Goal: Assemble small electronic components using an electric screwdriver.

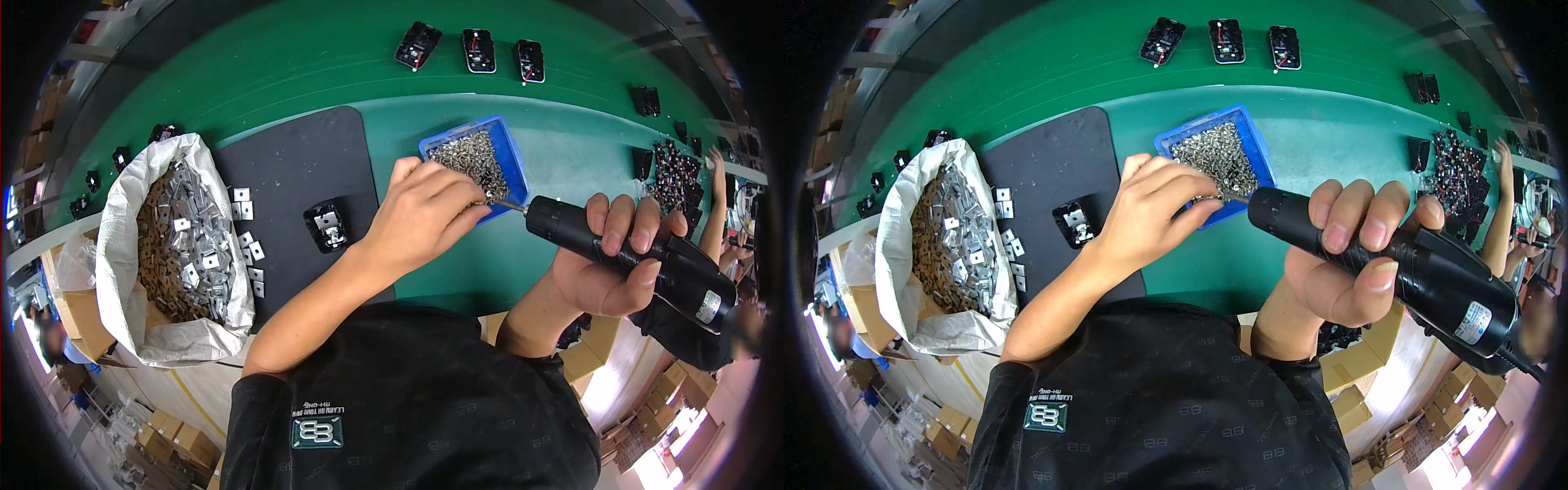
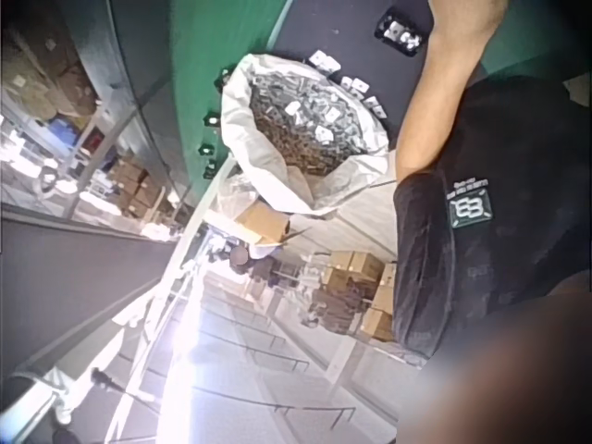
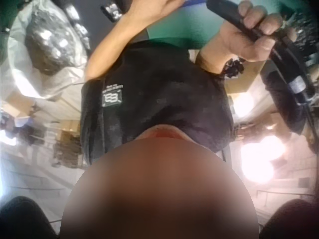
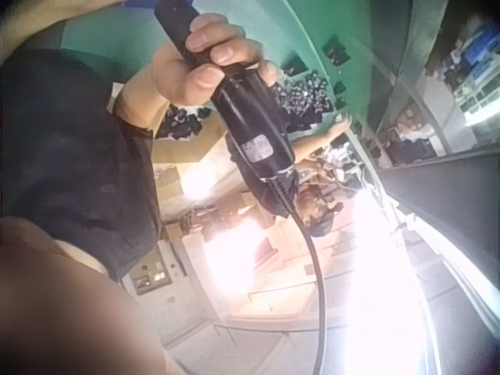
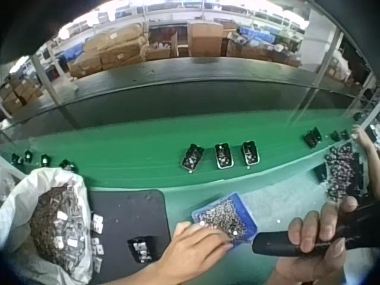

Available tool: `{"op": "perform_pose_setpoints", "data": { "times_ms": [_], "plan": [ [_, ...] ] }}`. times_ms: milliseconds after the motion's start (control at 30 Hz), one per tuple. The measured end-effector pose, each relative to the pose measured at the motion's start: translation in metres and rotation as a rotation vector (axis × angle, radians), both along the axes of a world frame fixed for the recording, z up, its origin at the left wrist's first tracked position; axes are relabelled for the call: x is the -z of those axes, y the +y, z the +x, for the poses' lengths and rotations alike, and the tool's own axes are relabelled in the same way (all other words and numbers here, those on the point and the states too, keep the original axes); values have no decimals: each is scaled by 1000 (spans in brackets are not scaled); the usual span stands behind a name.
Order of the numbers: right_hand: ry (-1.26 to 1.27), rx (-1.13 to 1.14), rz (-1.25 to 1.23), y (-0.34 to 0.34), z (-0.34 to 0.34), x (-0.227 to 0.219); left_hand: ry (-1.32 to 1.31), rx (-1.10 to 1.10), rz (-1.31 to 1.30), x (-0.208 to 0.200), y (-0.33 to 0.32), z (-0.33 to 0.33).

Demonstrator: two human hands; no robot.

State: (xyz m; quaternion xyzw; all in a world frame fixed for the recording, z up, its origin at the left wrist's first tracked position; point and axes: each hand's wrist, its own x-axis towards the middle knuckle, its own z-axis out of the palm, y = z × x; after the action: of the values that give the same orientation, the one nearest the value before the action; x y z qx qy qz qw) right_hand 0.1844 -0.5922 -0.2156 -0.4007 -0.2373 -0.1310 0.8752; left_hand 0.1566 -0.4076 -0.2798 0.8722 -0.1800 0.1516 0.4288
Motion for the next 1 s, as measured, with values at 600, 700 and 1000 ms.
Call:
{"op": "perform_pose_setpoints", "data": {
  "times_ms": [600, 700, 1000],
  "plan": [
    [-88, -311, 106, 44, -50, -34, -245, 40, -274, -12, 39, -62],
    [-91, -303, 118, 57, -58, -37, -218, 10, -308, -9, 47, -73],
    [-128, -379, 107, 91, -73, -42, -282, -66, -382, -6, 72, -101]
  ]
}}
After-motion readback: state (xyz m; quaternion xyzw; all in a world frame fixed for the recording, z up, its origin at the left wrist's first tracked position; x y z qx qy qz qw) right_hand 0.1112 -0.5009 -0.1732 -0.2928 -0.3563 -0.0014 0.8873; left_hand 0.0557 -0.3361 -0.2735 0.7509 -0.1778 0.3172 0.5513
